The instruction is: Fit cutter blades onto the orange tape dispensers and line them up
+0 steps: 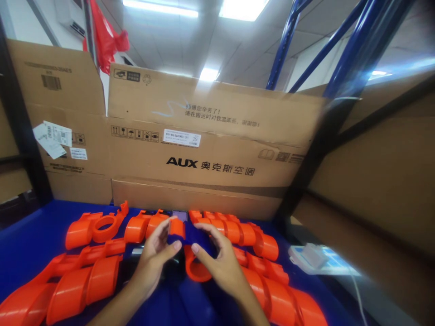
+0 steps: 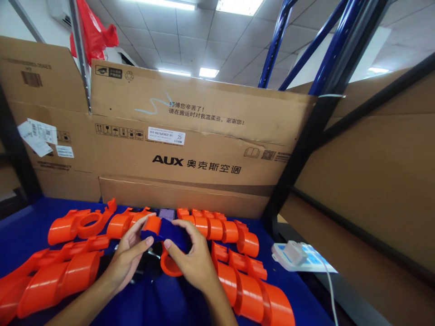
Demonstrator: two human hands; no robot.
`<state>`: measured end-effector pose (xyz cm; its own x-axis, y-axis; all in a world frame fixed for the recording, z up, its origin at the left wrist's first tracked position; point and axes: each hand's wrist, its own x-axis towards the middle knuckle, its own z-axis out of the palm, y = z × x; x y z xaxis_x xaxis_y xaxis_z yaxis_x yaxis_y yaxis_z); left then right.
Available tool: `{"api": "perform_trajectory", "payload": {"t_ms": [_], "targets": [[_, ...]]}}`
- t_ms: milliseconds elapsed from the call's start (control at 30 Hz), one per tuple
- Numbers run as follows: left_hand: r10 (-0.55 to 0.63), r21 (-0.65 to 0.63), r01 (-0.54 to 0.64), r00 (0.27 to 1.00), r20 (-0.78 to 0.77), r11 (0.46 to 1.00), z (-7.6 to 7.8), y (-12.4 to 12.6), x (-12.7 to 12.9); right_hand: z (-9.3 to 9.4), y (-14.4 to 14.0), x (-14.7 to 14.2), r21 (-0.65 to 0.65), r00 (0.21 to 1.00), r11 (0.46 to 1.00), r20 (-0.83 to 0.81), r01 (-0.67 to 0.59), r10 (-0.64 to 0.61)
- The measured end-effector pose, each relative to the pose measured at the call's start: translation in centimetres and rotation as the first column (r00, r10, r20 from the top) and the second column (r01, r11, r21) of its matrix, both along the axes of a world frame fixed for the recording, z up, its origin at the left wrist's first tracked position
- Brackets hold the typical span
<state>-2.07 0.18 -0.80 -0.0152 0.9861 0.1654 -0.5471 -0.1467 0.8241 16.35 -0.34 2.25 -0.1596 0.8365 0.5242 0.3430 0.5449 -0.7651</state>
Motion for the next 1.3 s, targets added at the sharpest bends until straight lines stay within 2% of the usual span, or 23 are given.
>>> {"api": "perform_trajectory", "payload": {"t_ms": [200,367,567,700,833,1033,1300], "targets": [[-0.044,0.099,0.042,0.999,0.016,0.994,0.1,-0.1,-0.3,-0.1,-0.3,-0.1,0.019,0.996,1.0,0.091,-0.003,0.001],[-0.036,0.188,0.04,0.999,-0.025,0.981,0.0,0.0,-0.4,0.0,-0.2,0.0,0.175,0.971,0.984,0.233,0.017,-0.058],[0.095,0.197,-0.06,0.981,-0.172,0.979,-0.3,0.4,-0.2,-1.1,0.4,0.1,0.429,0.891,0.9,0.375,0.079,-0.257],[0.227,0.249,-0.162,0.938,-0.26,0.955,-1.1,1.0,-0.3,-1.6,0.5,0.2,0.511,0.869,0.859,0.41,0.032,-0.277],[0.269,0.307,-0.173,0.915,-0.302,0.936,-1.4,1.5,-0.5,-1.6,0.5,0.2,0.539,0.86,0.842,0.422,0.017,-0.288],[0.302,0.319,-0.204,0.906,-0.297,0.925,-1.4,1.3,-0.7,-1.5,0.4,0.0,0.533,0.846,0.846,0.446,0.011,-0.292],[0.238,0.279,-0.151,0.921,-0.31,0.948,-1.5,1.4,-1.0,-1.0,-0.1,-0.3,0.505,0.882,0.862,0.388,0.039,-0.267]]}}
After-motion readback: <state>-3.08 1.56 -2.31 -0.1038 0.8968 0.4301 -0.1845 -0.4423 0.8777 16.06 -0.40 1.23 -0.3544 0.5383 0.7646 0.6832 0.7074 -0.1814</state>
